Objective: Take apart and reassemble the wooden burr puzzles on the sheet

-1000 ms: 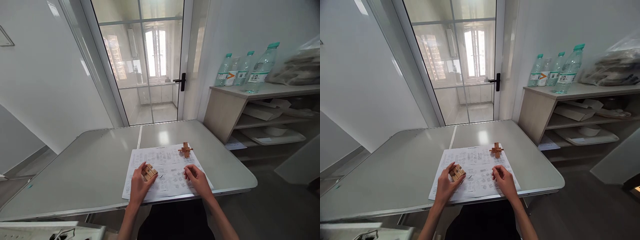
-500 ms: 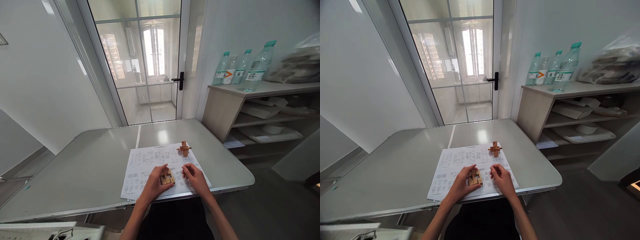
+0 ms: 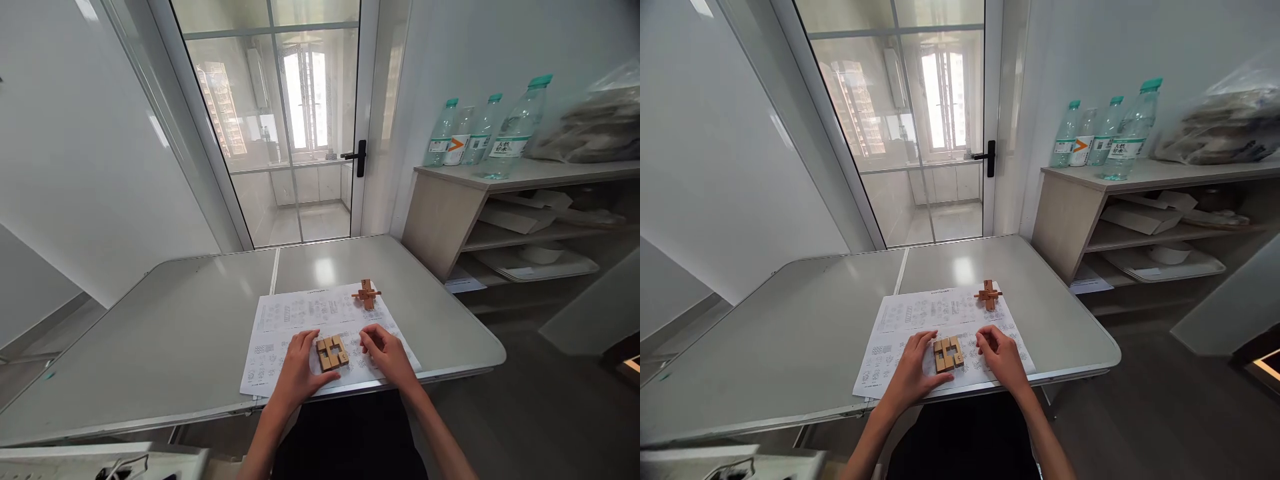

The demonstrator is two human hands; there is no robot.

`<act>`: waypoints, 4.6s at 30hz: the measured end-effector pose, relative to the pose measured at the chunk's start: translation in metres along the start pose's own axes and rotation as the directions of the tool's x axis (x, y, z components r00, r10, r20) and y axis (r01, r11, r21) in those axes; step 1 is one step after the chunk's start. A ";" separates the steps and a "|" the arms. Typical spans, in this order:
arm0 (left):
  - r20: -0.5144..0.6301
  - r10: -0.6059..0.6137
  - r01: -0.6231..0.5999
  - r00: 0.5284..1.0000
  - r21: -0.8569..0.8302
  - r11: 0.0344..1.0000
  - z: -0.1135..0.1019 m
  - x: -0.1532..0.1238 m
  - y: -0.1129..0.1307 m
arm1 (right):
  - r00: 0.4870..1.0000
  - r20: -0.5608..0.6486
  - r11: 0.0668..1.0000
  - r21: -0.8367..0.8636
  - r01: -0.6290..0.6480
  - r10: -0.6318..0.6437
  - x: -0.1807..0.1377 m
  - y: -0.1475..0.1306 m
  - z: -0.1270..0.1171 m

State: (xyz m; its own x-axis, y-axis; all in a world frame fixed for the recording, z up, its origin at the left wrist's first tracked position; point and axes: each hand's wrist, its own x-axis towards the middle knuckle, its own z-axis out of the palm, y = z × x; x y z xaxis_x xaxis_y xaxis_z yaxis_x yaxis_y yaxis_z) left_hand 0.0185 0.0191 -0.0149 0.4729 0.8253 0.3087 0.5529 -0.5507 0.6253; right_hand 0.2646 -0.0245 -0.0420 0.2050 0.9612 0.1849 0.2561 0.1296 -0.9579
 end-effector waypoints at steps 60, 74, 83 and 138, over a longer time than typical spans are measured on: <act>0.099 -0.188 0.212 0.977 -0.496 0.842 -0.023 -0.013 -0.002 | 0.977 0.212 0.953 0.298 -0.062 -0.003 -0.006 -0.026 0.040; 0.103 -0.169 0.198 0.980 -0.438 0.877 -0.021 -0.012 0.003 | 0.963 0.230 0.974 0.208 0.090 -0.138 -0.008 -0.031 0.041; 0.115 -0.201 0.231 0.973 -0.430 0.873 -0.023 -0.012 0.009 | 0.964 0.226 0.973 0.209 0.095 -0.143 -0.010 -0.028 0.042; 0.190 -0.205 0.267 0.960 -0.412 0.871 -0.021 -0.015 0.000 | 0.945 0.243 0.965 0.198 0.170 -0.217 -0.009 -0.024 0.040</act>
State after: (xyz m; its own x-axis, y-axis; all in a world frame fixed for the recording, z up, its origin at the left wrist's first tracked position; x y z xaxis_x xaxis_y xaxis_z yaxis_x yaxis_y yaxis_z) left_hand -0.0029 0.0095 -0.0044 0.4711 0.8815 0.0324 0.3254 -0.2078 0.9225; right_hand 0.2191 -0.0265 -0.0290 -0.0913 0.9399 0.3291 0.0953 0.3372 -0.9366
